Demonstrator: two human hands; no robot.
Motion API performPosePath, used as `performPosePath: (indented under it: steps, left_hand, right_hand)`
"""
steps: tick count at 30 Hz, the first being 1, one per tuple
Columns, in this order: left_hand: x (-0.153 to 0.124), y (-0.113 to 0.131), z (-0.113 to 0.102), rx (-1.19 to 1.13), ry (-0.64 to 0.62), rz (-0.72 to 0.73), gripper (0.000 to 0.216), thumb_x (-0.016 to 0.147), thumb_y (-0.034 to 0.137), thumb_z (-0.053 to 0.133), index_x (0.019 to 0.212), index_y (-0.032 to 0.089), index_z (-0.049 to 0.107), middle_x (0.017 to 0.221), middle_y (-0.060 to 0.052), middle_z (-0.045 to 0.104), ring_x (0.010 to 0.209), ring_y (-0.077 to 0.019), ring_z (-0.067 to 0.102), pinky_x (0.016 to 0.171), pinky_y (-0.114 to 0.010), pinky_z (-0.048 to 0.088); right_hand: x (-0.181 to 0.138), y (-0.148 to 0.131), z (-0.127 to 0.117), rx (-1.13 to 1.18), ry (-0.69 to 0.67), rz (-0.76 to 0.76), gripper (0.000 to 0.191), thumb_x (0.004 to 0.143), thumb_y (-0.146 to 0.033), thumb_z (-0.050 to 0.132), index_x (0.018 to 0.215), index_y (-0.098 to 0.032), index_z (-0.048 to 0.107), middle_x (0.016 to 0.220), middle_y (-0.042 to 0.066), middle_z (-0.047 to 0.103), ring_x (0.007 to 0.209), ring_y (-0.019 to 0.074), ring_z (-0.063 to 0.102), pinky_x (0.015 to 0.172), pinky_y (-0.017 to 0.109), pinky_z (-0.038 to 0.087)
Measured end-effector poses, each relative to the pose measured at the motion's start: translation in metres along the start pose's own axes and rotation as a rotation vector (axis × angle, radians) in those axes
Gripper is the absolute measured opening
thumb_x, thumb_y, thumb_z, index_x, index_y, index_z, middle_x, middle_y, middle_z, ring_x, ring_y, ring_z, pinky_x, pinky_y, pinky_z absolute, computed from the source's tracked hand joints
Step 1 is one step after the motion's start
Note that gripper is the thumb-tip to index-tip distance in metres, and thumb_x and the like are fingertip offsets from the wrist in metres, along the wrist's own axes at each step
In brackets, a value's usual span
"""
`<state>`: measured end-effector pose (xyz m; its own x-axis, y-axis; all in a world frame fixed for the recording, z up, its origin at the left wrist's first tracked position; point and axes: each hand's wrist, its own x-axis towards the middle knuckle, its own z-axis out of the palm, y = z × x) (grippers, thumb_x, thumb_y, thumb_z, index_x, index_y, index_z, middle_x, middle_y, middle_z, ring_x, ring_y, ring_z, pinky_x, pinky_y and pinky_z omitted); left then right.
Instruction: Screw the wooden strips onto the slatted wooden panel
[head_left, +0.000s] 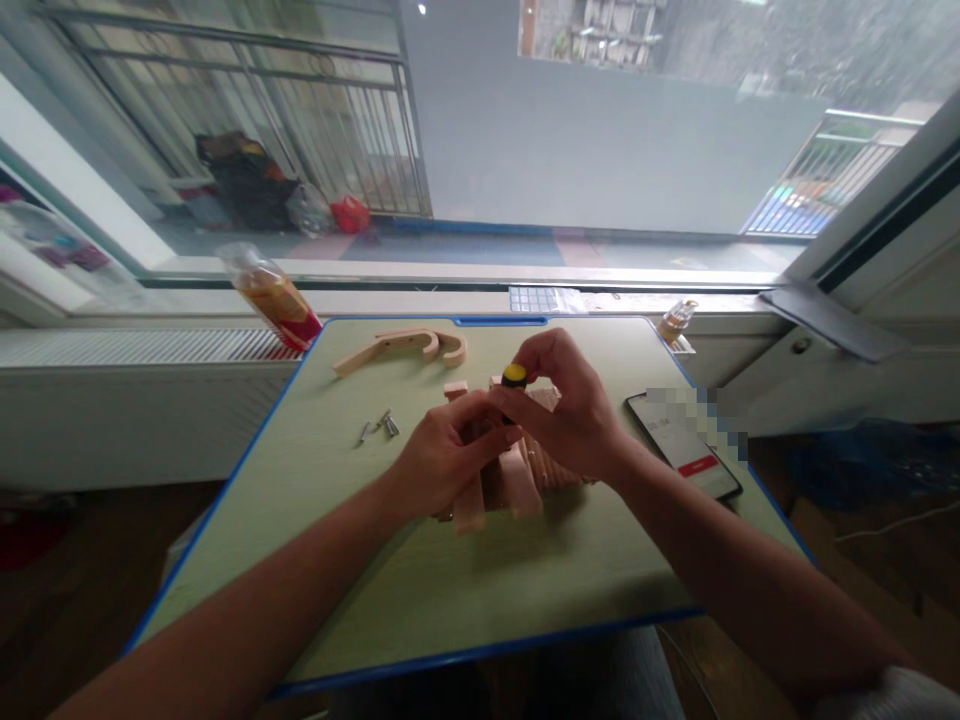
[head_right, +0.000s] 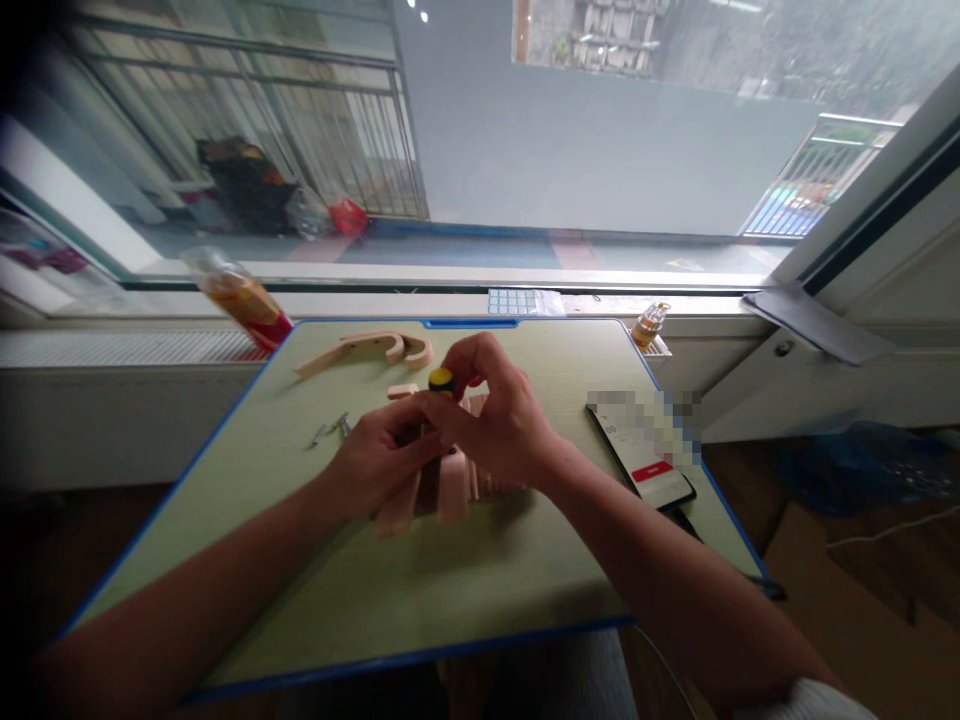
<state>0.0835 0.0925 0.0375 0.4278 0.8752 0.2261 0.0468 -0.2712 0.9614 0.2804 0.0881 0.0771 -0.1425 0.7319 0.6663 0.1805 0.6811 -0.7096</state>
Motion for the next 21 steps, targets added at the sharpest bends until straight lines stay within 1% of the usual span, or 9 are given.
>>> performPosePath:
  steps: [2,4,7,10,15,17,21]
  left_hand:
    - [-0.001,0.001,0.000,0.020,-0.007,-0.007,0.032,0.093,0.046,0.087,0.112,0.021,0.082,0.093,-0.004,0.077,0.082,-0.0189,0.070,0.073,-0.030,0.056]
    - [-0.002,0.003,0.000,0.039,-0.016,-0.003,0.029,0.095,0.046,0.086,0.110,0.021,0.083,0.092,-0.004,0.077,0.081,-0.0188,0.070,0.072,-0.030,0.055]
    - [-0.004,0.005,-0.001,0.041,-0.030,0.000,0.027,0.096,0.046,0.084,0.108,0.022,0.083,0.095,-0.004,0.080,0.083,-0.0199,0.072,0.074,-0.030,0.056]
    - [-0.005,0.006,-0.003,0.057,-0.055,0.006,0.025,0.097,0.045,0.082,0.102,0.021,0.083,0.095,-0.005,0.081,0.085,-0.0209,0.072,0.076,-0.031,0.057]
    - [-0.006,0.004,-0.007,0.074,-0.070,0.013,0.024,0.097,0.044,0.082,0.097,0.020,0.081,0.093,-0.004,0.081,0.086,-0.0206,0.071,0.075,-0.030,0.055]
    - [-0.007,0.005,-0.006,0.079,-0.054,0.002,0.025,0.098,0.045,0.082,0.098,0.020,0.081,0.095,-0.004,0.081,0.087,-0.0204,0.072,0.077,-0.030,0.055]
    - [-0.007,0.008,-0.002,0.097,-0.028,-0.036,0.025,0.099,0.043,0.081,0.110,0.021,0.082,0.098,-0.003,0.081,0.089,-0.0188,0.071,0.082,-0.029,0.056]
  right_hand:
    - [-0.004,-0.001,-0.001,0.003,0.016,-0.022,0.030,0.094,-0.027,0.082,0.119,-0.028,0.066,0.099,-0.001,0.069,0.088,0.0163,0.066,0.082,0.036,0.058]
    - [-0.008,-0.004,-0.003,0.014,-0.005,-0.030,0.029,0.097,-0.029,0.081,0.125,-0.029,0.070,0.104,0.001,0.073,0.091,0.0173,0.070,0.083,0.037,0.060]
    - [-0.010,-0.010,-0.007,0.049,-0.029,-0.029,0.022,0.100,-0.031,0.079,0.121,-0.027,0.075,0.106,0.004,0.077,0.095,0.0195,0.073,0.085,0.038,0.061]
    - [-0.011,-0.016,-0.009,0.087,-0.057,-0.040,0.023,0.101,-0.028,0.076,0.124,-0.026,0.076,0.109,0.006,0.080,0.099,0.0214,0.075,0.087,0.040,0.063]
    - [-0.011,-0.017,-0.009,0.126,-0.076,-0.039,0.027,0.101,-0.022,0.074,0.128,-0.025,0.076,0.111,0.006,0.081,0.098,0.0206,0.076,0.087,0.039,0.065]
    - [-0.011,-0.015,-0.009,0.125,-0.083,-0.039,0.031,0.101,-0.019,0.073,0.131,-0.025,0.076,0.114,0.006,0.081,0.101,0.0204,0.076,0.089,0.039,0.064]
    - [-0.011,-0.012,-0.009,0.120,-0.069,-0.041,0.031,0.102,-0.018,0.072,0.132,-0.022,0.075,0.117,0.008,0.081,0.105,0.0210,0.077,0.090,0.037,0.065]
